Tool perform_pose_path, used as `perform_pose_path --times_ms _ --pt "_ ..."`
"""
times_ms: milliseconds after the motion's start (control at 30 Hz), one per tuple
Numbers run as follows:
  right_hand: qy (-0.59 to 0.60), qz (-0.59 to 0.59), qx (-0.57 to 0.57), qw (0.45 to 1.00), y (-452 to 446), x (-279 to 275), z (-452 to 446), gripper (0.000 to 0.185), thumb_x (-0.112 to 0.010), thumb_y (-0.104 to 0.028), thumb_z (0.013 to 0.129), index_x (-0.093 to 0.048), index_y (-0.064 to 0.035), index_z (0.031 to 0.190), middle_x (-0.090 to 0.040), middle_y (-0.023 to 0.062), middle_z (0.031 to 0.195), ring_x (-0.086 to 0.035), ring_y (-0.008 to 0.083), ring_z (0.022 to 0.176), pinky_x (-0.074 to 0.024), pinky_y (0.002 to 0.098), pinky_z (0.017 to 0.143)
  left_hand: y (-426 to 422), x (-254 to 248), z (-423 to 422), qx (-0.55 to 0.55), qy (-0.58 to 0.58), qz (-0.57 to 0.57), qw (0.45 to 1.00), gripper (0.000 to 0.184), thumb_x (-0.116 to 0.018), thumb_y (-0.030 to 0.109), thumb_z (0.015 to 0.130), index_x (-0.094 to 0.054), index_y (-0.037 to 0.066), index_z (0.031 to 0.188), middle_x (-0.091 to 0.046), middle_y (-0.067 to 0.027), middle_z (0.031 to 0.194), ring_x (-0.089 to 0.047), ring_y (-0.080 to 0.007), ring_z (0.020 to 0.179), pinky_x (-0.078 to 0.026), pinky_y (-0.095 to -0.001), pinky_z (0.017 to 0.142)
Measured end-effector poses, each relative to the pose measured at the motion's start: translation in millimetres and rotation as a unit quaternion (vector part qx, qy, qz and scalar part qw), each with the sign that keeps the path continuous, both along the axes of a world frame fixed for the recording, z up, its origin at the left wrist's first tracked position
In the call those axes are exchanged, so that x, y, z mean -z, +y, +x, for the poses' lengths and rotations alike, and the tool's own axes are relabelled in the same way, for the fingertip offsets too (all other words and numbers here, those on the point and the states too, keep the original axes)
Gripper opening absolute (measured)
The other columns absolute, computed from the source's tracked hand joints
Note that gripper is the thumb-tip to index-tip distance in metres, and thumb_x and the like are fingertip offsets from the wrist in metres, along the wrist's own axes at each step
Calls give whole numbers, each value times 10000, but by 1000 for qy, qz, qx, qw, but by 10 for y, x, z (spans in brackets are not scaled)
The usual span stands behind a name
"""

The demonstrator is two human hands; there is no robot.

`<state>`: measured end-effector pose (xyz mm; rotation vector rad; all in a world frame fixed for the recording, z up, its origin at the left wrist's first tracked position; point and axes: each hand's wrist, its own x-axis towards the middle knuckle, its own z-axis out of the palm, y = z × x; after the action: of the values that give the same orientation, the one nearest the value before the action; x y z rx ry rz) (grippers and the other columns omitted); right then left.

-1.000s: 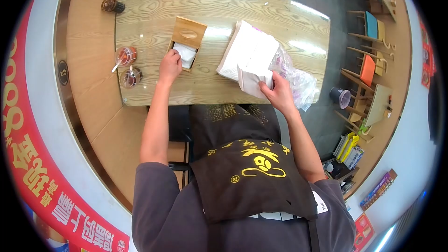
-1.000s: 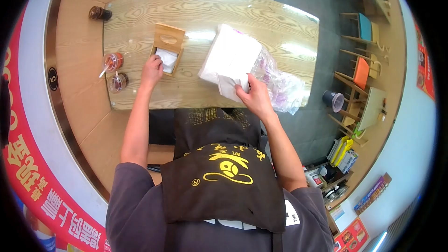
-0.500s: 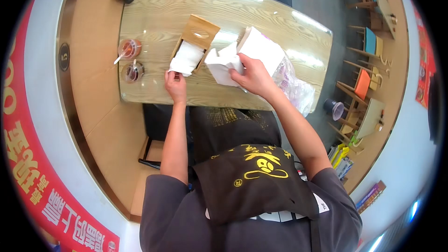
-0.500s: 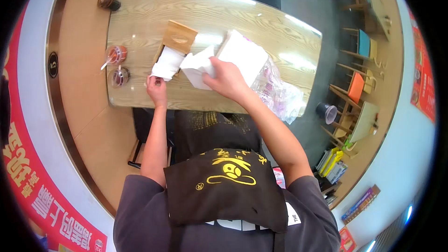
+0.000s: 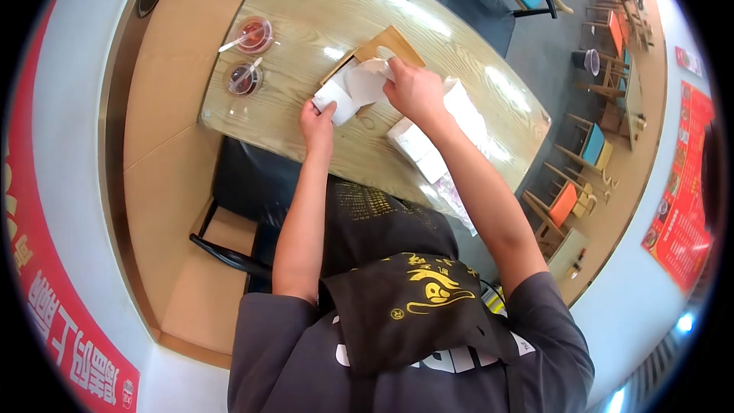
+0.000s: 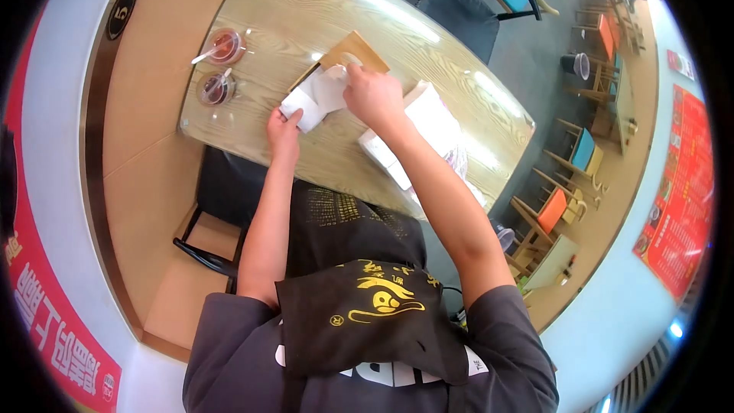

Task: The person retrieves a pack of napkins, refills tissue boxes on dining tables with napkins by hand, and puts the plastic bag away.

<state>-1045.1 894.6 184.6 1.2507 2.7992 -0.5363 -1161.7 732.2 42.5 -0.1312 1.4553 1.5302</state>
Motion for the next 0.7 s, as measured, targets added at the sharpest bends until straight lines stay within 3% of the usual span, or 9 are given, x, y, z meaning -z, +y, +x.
perform_pose_path --times_ms 67,200,267,400,533,600,700 --pt "-23 17 11 1000 -31 -139 85 210 -608 -168 784 -566 -49 952 -667 146 839 -649 351 715 -518 447 609 -34 9 2 -26 5 5 1000 279 -649 0 868 -571 -14 1135 -662 -86 1075 -628 -157 952 -492 -298 828" --pt "-27 13 15 999 -80 -377 184 214 -617 -176 795 -578 -52 964 -658 161 795 -646 354 697 -516 444 603 -133 -19 -10 -40 -5 6 999 275 -640 -40 849 -592 -22 1118 -666 -80 1061 -630 -146 930 -490 -292 822" --pt "32 -45 -7 998 -89 -407 172 221 -626 -185 805 -584 -53 978 -641 176 726 -636 365 674 -508 453 604 -161 -33 -23 -35 6 -2 999 275 -638 -41 849 -593 -21 1120 -665 -77 1060 -629 -143 927 -490 -290 822" --pt "19 -118 5 993 -81 -488 70 239 -642 -212 809 -585 -51 976 -622 189 668 -633 380 673 -498 470 614 -169 -90 -55 -28 24 -17 999 267 -636 -36 853 -597 -18 1117 -665 -69 1053 -626 -136 917 -488 -281 821" --pt "-21 -111 22 993 -6 -303 -64 235 -643 -210 801 -593 -48 964 -644 179 724 -638 373 694 -503 472 623 -155 -122 -66 -26 31 -17 999 258 -641 -33 853 -601 -18 1107 -665 -65 1046 -625 -130 912 -487 -277 821" --pt "20 -32 -12 999 -5 7 -69 224 -636 -188 785 -602 -58 965 -659 145 784 -642 351 707 -511 454 615 -127 -134 -64 -25 49 -22 998 241 -642 -30 854 -602 -18 1092 -665 -63 1040 -623 -124 908 -486 -275 817" --pt "-19 8 -16 1000 -37 191 -146 215 -632 -151 769 -607 -65 964 -651 106 831 -649 322 739 -519 432 606 -119 -143 -49 -23 60 -25 998 221 -653 -14 855 -602 -18 1070 -668 -59 1021 -621 -114 885 -487 -270 799"
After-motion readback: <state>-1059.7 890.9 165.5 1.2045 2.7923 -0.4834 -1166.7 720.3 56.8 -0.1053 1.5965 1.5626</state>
